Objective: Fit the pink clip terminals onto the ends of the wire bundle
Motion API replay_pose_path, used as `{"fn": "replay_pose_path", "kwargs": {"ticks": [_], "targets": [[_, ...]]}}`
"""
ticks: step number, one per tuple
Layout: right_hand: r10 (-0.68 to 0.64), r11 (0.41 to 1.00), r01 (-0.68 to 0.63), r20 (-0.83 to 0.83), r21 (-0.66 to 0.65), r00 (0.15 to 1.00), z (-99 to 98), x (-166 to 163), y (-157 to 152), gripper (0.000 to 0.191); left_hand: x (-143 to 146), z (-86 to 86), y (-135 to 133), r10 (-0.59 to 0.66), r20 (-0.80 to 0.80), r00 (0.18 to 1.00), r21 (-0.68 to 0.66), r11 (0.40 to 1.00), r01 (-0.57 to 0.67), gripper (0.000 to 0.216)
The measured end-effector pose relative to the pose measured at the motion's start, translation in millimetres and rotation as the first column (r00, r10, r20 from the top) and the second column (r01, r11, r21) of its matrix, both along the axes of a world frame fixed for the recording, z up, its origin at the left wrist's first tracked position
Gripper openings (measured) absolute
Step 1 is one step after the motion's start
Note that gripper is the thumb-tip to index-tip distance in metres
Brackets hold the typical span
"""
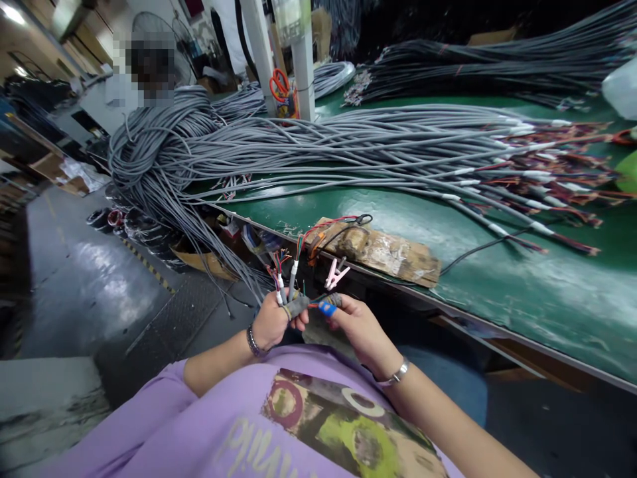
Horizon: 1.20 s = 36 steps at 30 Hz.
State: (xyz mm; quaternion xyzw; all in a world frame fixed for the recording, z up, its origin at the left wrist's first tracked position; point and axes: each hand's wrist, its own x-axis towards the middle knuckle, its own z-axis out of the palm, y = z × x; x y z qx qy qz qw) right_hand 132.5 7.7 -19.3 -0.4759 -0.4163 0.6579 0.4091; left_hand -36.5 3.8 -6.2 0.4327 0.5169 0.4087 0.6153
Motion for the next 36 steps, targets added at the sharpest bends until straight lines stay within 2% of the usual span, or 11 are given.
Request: {"fn": "replay_pose_path", "kwargs": {"ticks": [9,13,16,20,25,28,30,33,36], "targets": [[0.079,0.996,-0.076,-0.058,0.047,0.995,10.7,-3.1,2.1,0.03,3.9,5.5,-0.2,-0.175,-0.086,0.981,0.022,0.984,0.178,0.043],[0.036,0.999,-0.034,-0.078,0.031,0.996,8.9,-5.4,3.2,0.029,4.8,7.9,-0.2,-0.196,-0.111,0.974,0.004,0.98,0.198,0.044],[-0.024,1.0,0.025,-0.062,0.009,0.998,3.7,-5.6,2.9,0.029,4.5,6.9,0.1,-0.159,-0.102,0.982,0.017,0.987,0.162,0.044],[-0.126,0.991,0.12,-0.116,-0.057,0.985,-0.6,-4.0,1.8,0.027,3.6,4.8,0.2,-0.105,-0.083,0.991,0.045,0.993,0.109,0.042],[-0.233,0.968,0.188,-0.314,-0.169,0.92,-2.0,7.2,6.4,0.027,-1.6,9.4,2.1,-0.098,-0.049,0.994,0.044,0.994,0.1,0.048],[-0.265,0.948,0.161,-0.4,-0.275,0.877,-3.0,15.3,14.9,0.03,-7.0,15.3,7.7,-0.179,0.004,0.984,-0.003,0.984,0.179,0.049],[-0.214,0.946,0.076,-0.431,-0.315,0.877,-2.0,17.7,21.0,0.035,-9.4,19.3,13.5,-0.265,0.044,0.963,-0.046,0.963,0.266,0.048],[-0.081,0.972,-0.031,-0.457,-0.233,0.886,1.7,15.3,27.1,0.037,-9.0,24.0,23.1,-0.381,0.077,0.921,-0.063,0.92,0.386,0.049],[-0.051,0.999,0.042,-0.36,-0.034,0.931,3.8,9.7,28.8,0.036,-4.7,26.8,31.0,-0.455,0.073,0.887,-0.065,0.886,0.46,0.047]]}}
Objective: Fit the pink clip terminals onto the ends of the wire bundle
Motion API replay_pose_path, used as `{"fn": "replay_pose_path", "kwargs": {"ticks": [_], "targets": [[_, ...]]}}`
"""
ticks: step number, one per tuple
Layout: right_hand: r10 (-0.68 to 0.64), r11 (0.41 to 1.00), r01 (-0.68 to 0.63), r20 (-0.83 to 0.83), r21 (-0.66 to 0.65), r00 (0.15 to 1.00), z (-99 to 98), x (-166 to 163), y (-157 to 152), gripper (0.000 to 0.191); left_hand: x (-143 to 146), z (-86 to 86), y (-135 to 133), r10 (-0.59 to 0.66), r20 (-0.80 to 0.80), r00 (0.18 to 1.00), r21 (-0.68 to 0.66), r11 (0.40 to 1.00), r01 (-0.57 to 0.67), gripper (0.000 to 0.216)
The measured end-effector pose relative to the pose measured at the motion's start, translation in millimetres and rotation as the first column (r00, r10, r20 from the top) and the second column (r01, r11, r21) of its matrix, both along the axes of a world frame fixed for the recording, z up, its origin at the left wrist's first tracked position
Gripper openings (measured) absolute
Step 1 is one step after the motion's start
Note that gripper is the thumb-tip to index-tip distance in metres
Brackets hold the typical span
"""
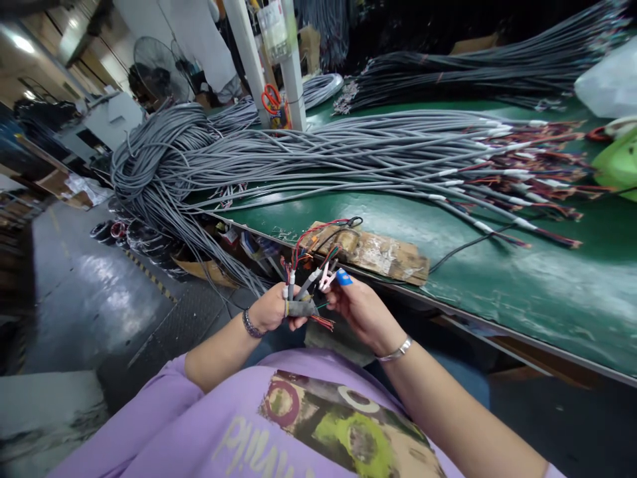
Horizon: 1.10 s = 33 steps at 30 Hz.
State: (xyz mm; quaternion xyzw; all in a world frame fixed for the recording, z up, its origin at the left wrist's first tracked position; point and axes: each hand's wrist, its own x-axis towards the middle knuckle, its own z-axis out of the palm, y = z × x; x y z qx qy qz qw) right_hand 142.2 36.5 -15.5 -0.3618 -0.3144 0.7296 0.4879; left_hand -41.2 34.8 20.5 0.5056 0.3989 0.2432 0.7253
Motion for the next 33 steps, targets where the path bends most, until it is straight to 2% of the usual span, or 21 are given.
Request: {"fn": "replay_pose_path", "kwargs": {"ticks": [2,4,7,9,15,24,28,33], "targets": [[-0.099,0.989,0.087,0.099,0.115,0.99,-0.5,-3.3,0.3,0.039,3.4,0.3,3.5,-0.028,-0.012,1.0,0.001,1.0,0.028,0.045],[-0.118,0.985,0.102,0.112,0.142,0.987,-1.3,-5.8,1.1,0.043,6.2,-0.7,6.0,-0.036,-0.016,0.999,-0.005,0.999,0.036,0.045],[-0.01,0.998,0.01,-0.01,0.066,1.0,-1.4,-8.9,4.0,0.047,8.4,-3.7,8.4,-0.023,-0.003,1.0,-0.026,0.999,0.022,0.048],[0.018,1.0,-0.015,-0.092,0.024,0.996,-1.8,-10.9,6.5,0.046,8.9,-5.6,9.3,-0.016,0.009,1.0,-0.031,0.999,0.016,0.049],[-0.064,0.997,0.054,-0.201,-0.054,0.977,-7.0,-15.3,11.0,0.043,10.9,-8.3,9.2,-0.015,-0.014,1.0,-0.059,0.998,0.014,0.049],[-0.027,0.996,0.006,-0.234,-0.091,0.972,0.3,-12.9,2.4,0.047,5.8,-8.2,2.7,-0.01,-0.016,1.0,-0.03,1.0,0.009,0.051],[-0.01,0.99,-0.022,-0.226,-0.141,0.974,3.0,-8.2,-0.9,0.045,4.2,-1.1,-12.6,0.105,-0.01,0.994,0.049,0.993,-0.104,0.048],[-0.025,0.994,0.01,-0.144,-0.106,0.989,7.0,-10.5,-3.4,0.028,9.5,1.7,-25.3,0.248,-0.026,0.968,0.168,0.956,-0.24,0.049]]}}
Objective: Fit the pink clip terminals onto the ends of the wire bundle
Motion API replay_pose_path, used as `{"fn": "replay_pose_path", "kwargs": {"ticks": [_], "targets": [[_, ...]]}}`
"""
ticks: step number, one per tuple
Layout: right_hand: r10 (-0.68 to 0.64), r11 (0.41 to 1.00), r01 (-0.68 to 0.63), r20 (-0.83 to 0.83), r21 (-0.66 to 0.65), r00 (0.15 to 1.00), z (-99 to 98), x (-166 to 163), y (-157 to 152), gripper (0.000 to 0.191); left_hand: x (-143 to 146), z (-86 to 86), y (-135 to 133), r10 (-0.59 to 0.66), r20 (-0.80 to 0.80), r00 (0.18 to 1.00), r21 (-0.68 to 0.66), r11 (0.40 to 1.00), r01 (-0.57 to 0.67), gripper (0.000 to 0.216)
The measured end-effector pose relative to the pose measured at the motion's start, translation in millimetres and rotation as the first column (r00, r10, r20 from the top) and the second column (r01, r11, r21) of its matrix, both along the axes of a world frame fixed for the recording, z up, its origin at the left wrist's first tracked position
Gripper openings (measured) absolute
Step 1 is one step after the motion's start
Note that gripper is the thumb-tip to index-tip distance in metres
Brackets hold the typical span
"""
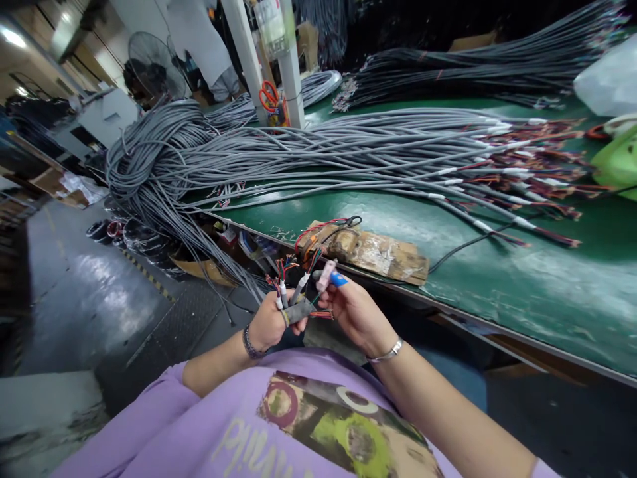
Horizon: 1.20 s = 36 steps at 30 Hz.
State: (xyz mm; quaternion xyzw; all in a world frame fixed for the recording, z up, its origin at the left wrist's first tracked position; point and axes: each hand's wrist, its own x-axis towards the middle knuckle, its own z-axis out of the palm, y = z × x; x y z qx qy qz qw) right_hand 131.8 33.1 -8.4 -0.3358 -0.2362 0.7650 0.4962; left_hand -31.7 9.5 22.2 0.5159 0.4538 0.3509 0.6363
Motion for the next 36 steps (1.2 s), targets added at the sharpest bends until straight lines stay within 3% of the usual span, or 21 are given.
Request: {"fn": "replay_pose_path", "kwargs": {"ticks": [4,12,27,36], "targets": [[0.003,0.999,-0.003,-0.001,0.04,1.0,1.0,-3.6,-2.8,0.03,5.8,-4.0,0.9,0.022,-0.003,1.0,0.012,1.0,-0.022,0.049],[-0.009,1.0,0.009,-0.027,-0.015,1.0,0.1,-3.4,3.2,0.034,11.5,-4.1,6.6,0.04,0.032,0.999,0.008,0.999,-0.04,0.051],[-0.035,0.999,0.035,0.03,0.025,0.999,2.6,3.0,5.5,0.022,15.6,-5.8,10.8,0.114,0.056,0.992,-0.086,0.99,-0.109,0.05],[-0.015,1.0,0.015,-0.003,-0.006,1.0,-1.3,3.2,5.1,0.027,15.8,-10.0,9.5,0.056,0.03,0.998,-0.094,0.994,-0.053,0.051]]}}
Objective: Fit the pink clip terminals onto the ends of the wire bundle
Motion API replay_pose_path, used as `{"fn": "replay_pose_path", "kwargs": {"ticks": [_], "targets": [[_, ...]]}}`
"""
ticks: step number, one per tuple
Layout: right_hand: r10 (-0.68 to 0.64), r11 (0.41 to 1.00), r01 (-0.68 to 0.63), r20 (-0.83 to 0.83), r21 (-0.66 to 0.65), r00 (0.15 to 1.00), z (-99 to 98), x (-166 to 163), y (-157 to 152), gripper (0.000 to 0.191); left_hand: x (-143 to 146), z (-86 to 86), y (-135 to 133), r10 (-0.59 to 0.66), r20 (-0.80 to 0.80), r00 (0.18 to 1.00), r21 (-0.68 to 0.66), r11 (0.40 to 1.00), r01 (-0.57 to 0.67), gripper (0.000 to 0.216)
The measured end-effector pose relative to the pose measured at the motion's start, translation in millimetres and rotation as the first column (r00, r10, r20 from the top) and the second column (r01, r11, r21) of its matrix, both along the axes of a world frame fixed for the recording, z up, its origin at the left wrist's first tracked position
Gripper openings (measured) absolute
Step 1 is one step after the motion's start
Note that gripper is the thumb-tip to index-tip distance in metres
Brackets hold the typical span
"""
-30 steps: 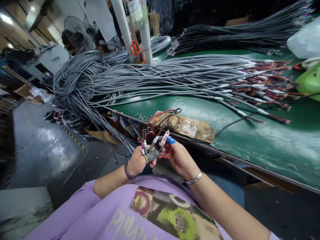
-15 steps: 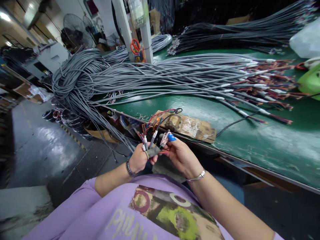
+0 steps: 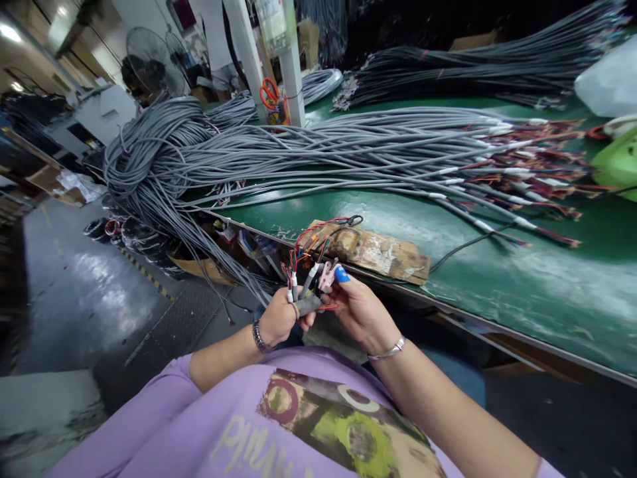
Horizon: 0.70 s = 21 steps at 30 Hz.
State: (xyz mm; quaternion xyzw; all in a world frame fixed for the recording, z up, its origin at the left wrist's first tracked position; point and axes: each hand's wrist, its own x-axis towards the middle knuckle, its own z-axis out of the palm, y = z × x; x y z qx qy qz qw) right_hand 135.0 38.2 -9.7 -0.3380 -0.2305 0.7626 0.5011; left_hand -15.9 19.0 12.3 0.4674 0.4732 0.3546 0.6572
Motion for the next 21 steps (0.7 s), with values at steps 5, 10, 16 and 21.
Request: {"fn": "replay_pose_path", "kwargs": {"ticks": [5,10,16,21], "targets": [[-0.009,1.0,0.009,-0.013,0.003,1.0,-1.2,-1.1,-0.4,0.029,-0.6,0.7,-1.1,-0.007,-0.019,1.0,-0.004,1.0,0.006,0.051],[-0.012,1.0,0.012,-0.022,0.007,1.0,-2.7,-1.9,0.4,0.03,0.0,1.5,-0.5,-0.014,-0.029,0.999,0.009,1.0,0.014,0.052],[-0.022,1.0,0.022,-0.058,0.002,0.998,0.7,-3.9,-0.5,0.029,0.4,-1.7,-1.4,-0.013,-0.027,1.0,0.006,1.0,0.014,0.051],[-0.017,0.998,0.012,-0.081,-0.069,0.997,-1.9,-2.5,-3.1,0.027,-2.2,-3.2,-3.6,-0.001,-0.006,1.0,0.025,1.0,0.001,0.05]]}}
